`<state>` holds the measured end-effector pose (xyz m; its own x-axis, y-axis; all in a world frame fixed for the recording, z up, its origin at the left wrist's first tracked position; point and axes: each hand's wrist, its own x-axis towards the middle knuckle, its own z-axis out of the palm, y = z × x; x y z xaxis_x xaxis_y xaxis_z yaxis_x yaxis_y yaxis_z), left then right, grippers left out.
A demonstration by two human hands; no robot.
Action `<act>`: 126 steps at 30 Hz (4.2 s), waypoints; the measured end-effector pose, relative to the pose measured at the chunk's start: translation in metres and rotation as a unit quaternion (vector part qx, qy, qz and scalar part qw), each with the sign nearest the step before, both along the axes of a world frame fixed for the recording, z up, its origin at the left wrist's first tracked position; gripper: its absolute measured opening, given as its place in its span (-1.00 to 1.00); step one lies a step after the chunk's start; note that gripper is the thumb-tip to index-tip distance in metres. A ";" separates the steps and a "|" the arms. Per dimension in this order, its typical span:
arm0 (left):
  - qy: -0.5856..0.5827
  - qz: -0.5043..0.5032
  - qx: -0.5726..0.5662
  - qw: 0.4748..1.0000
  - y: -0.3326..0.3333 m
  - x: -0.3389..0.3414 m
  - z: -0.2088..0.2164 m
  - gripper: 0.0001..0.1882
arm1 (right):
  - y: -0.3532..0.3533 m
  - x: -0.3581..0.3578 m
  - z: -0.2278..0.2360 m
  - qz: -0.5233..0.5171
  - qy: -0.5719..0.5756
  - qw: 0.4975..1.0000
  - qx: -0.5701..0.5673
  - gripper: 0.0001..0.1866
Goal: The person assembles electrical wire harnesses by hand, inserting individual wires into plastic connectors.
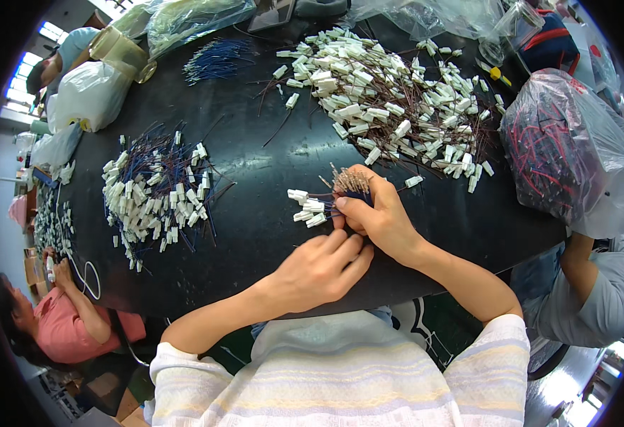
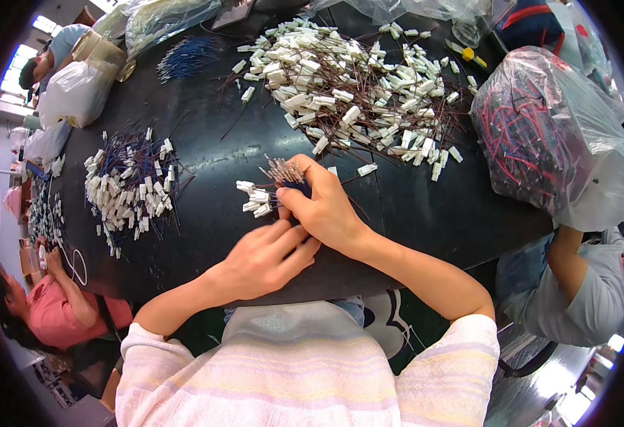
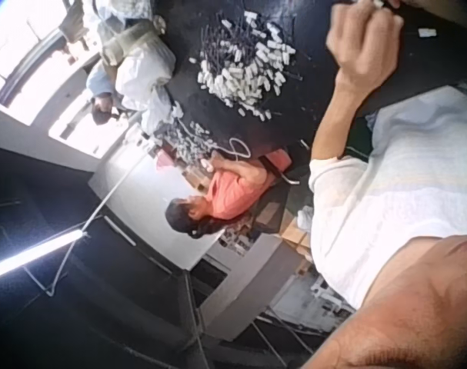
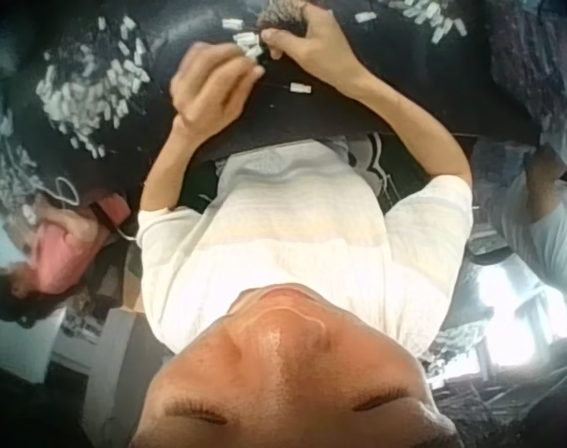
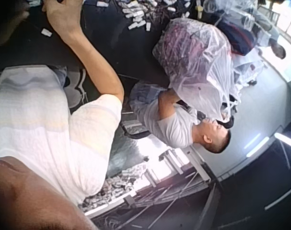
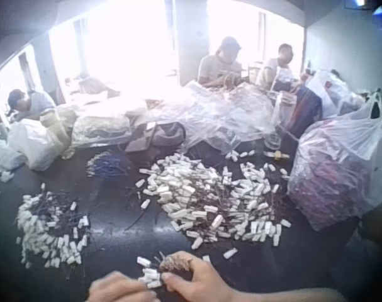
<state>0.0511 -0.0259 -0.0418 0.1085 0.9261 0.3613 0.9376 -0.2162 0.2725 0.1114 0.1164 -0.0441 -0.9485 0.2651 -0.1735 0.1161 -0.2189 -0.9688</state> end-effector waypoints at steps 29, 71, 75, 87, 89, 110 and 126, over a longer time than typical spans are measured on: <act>-0.718 0.265 0.009 0.644 -0.018 -0.055 0.000 -0.88 | -0.002 0.002 0.000 0.048 -0.023 0.996 0.073 -0.90; -0.810 0.232 -0.090 0.531 -0.012 -0.079 0.007 -0.87 | 0.003 -0.001 0.004 0.073 -0.030 0.996 0.044 -0.93; -0.827 0.219 -0.098 0.508 -0.014 -0.077 0.003 -0.87 | 0.003 -0.002 0.005 0.069 -0.037 0.997 0.004 -0.93; -0.870 0.184 -0.084 0.450 -0.016 -0.076 0.001 -0.89 | 0.003 -0.002 0.005 0.078 -0.053 0.995 0.016 -0.93; -0.872 0.184 -0.085 0.445 -0.016 -0.075 -0.001 -0.89 | 0.003 -0.002 0.005 0.077 -0.049 0.996 0.012 -0.93; -0.889 0.165 -0.090 0.418 -0.016 -0.070 -0.004 -0.89 | 0.005 -0.002 0.002 0.067 -0.050 0.996 0.023 -0.92; -0.788 0.239 -0.073 0.562 -0.010 -0.050 0.001 -0.87 | -0.003 0.002 -0.012 0.025 0.008 0.995 0.092 -0.92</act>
